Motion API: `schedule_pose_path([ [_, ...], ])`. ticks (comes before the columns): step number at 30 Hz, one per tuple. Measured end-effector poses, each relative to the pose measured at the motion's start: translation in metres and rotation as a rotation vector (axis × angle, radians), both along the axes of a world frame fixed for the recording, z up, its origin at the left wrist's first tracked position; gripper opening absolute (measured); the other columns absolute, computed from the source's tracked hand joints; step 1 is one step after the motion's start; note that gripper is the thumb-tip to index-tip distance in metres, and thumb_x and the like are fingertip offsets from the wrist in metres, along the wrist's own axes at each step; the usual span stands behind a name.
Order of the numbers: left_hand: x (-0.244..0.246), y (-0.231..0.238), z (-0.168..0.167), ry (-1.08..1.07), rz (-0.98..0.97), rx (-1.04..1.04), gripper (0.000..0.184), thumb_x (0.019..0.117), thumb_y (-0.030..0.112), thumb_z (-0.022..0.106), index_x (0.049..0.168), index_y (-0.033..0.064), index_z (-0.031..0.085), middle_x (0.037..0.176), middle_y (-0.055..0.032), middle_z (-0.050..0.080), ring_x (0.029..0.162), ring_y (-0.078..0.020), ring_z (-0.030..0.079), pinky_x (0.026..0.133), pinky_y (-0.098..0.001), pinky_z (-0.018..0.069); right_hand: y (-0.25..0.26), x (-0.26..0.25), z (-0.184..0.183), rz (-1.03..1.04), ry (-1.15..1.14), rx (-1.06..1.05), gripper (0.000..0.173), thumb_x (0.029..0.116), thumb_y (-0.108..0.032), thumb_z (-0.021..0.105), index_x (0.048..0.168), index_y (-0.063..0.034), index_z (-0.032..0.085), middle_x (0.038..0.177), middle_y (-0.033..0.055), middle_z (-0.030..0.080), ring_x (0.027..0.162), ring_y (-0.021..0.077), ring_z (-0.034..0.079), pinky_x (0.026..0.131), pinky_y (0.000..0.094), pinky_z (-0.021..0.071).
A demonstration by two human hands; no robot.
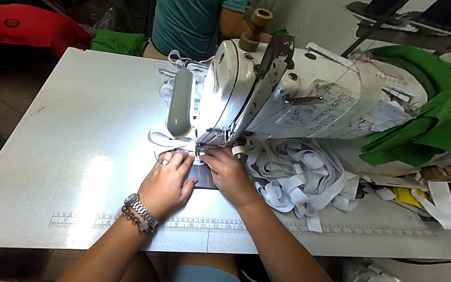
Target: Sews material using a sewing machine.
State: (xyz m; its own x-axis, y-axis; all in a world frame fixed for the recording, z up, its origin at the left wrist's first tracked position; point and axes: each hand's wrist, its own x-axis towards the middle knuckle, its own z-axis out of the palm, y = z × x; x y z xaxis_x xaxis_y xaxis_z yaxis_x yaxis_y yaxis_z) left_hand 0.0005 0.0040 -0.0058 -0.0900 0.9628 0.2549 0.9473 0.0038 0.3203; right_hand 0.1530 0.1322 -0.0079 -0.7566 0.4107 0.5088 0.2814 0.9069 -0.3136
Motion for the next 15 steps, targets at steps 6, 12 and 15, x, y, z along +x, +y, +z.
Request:
schedule_pose_path([
  [6,0.0005,-0.0012,0.0018,-0.019,0.002,-0.010,0.054,0.1021,0.040,0.045,0.143,0.0075,0.059,0.143,-0.0122,0.059,0.135,-0.0305,0.053,0.114,-0.0459,0.0392,-0.0003,0.0010,0.0005,-0.012,-0.007,0.002,0.028,0.0901,0.009,0.062,0.109,-0.0036,0.078,0.111,0.0134,0.075,0.107,0.0293,0.069,0.096,0.0388,0.0546],
  [12,0.0009,-0.0014,0.0015,-0.020,0.007,-0.012,0.053,0.1024,0.039,0.045,0.142,0.0095,0.061,0.144,-0.0124,0.059,0.136,-0.0315,0.052,0.115,-0.0462,0.0390,-0.0005,0.0000,0.0008,0.000,0.010,0.004,0.027,0.0888,0.010,0.062,0.107,-0.0020,0.078,0.109,0.0143,0.075,0.106,0.0303,0.069,0.097,0.0386,0.0545],
  [15,0.0016,-0.0016,0.0027,-0.017,0.011,-0.015,0.052,0.1025,0.039,0.045,0.142,0.0096,0.061,0.144,-0.0121,0.059,0.136,-0.0318,0.052,0.114,-0.0462,0.0402,-0.0005,0.0002,0.0006,-0.006,0.002,0.013,0.027,0.0896,0.009,0.062,0.107,-0.0021,0.078,0.110,0.0142,0.075,0.108,0.0301,0.069,0.098,0.0397,0.0540],
])
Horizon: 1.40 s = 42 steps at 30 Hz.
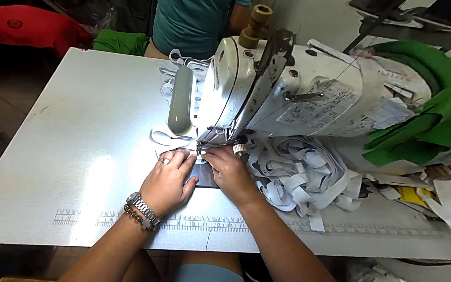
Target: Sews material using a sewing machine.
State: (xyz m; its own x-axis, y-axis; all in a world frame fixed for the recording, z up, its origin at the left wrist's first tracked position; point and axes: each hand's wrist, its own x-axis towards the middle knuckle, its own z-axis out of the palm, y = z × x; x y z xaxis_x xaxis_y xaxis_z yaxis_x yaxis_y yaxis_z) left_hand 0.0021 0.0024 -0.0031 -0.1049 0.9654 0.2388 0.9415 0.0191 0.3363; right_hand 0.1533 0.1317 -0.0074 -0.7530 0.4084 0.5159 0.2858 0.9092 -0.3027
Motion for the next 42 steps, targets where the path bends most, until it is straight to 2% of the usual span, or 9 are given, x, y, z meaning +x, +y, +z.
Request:
schedule_pose_path([
  [19,0.000,0.001,-0.001,0.020,-0.006,-0.006,0.053,0.1030,0.040,0.043,0.144,0.0097,0.060,0.145,-0.0121,0.059,0.137,-0.0306,0.052,0.116,-0.0458,0.0374,-0.001,0.000,-0.002,-0.013,0.010,0.029,0.026,0.0888,0.010,0.063,0.107,-0.0019,0.078,0.109,0.0143,0.075,0.106,0.0318,0.069,0.096,0.0404,0.0548],
  [25,-0.001,0.001,-0.001,0.028,-0.008,-0.021,0.054,0.1033,0.040,0.042,0.144,0.0097,0.059,0.146,-0.0121,0.058,0.139,-0.0291,0.051,0.119,-0.0470,0.0340,0.002,0.003,-0.002,0.064,0.055,0.069,0.028,0.0891,0.009,0.060,0.108,-0.0012,0.078,0.109,0.0137,0.076,0.105,0.0294,0.069,0.096,0.0366,0.0539],
  [28,-0.001,0.002,0.002,0.006,-0.014,-0.065,0.054,0.1041,0.040,0.042,0.146,0.0097,0.057,0.150,-0.0122,0.055,0.142,-0.0291,0.048,0.121,-0.0493,0.0306,-0.003,0.012,0.010,0.110,0.090,0.066,0.028,0.0902,0.007,0.059,0.109,-0.0002,0.078,0.110,0.0156,0.075,0.104,0.0275,0.072,0.095,0.0343,0.0562],
  [33,-0.003,0.004,0.006,-0.020,-0.013,-0.089,0.054,0.1049,0.040,0.042,0.148,0.0095,0.056,0.153,-0.0119,0.053,0.144,-0.0294,0.045,0.121,-0.0502,0.0298,-0.011,0.047,0.049,0.194,0.121,-0.039,0.023,0.0937,-0.004,0.059,0.107,-0.0034,0.078,0.105,0.0069,0.076,0.101,0.0123,0.070,0.094,0.0229,0.0548],
  [34,-0.003,0.005,0.007,-0.019,-0.010,-0.105,0.055,0.1052,0.041,0.041,0.149,0.0099,0.054,0.154,-0.0116,0.052,0.145,-0.0287,0.044,0.122,-0.0501,0.0285,-0.012,0.057,0.058,0.212,0.134,-0.060,0.022,0.0946,-0.007,0.060,0.107,-0.0036,0.078,0.104,0.0051,0.075,0.098,0.0097,0.068,0.091,0.0212,0.0545],
  [37,-0.003,0.008,0.007,0.004,0.005,-0.110,0.056,0.1055,0.041,0.042,0.150,0.0100,0.052,0.153,-0.0119,0.052,0.145,-0.0285,0.045,0.121,-0.0498,0.0291,-0.011,0.098,0.084,0.181,0.140,-0.075,0.019,0.1003,-0.018,0.060,0.109,-0.0105,0.076,0.106,-0.0015,0.075,0.102,0.0052,0.067,0.091,0.0231,0.0558],
  [39,-0.003,0.010,0.006,0.013,0.013,-0.112,0.056,0.1053,0.042,0.043,0.151,0.0095,0.051,0.153,-0.0120,0.052,0.142,-0.0293,0.047,0.120,-0.0499,0.0315,-0.001,0.133,0.100,0.094,0.137,-0.038,0.021,0.1024,-0.025,0.060,0.110,-0.0119,0.075,0.106,0.0000,0.075,0.102,0.0074,0.068,0.090,0.0283,0.0570],
  [40,-0.003,0.011,0.006,0.016,0.019,-0.124,0.057,0.1054,0.043,0.043,0.152,0.0097,0.050,0.154,-0.0116,0.050,0.143,-0.0291,0.046,0.120,-0.0502,0.0305,0.006,0.153,0.108,0.024,0.136,-0.013,0.023,0.1022,-0.024,0.058,0.110,-0.0080,0.074,0.105,0.0039,0.074,0.100,0.0091,0.068,0.088,0.0295,0.0562],
  [42,-0.003,0.012,0.006,0.027,0.028,-0.136,0.059,0.1052,0.045,0.041,0.153,0.0105,0.049,0.157,-0.0102,0.048,0.144,-0.0281,0.045,0.121,-0.0508,0.0287,0.019,0.192,0.124,-0.215,0.133,0.021,0.025,0.1037,-0.013,0.054,0.111,0.0058,0.068,0.106,0.0142,0.071,0.102,0.0119,0.068,0.092,0.0299,0.0554],
])
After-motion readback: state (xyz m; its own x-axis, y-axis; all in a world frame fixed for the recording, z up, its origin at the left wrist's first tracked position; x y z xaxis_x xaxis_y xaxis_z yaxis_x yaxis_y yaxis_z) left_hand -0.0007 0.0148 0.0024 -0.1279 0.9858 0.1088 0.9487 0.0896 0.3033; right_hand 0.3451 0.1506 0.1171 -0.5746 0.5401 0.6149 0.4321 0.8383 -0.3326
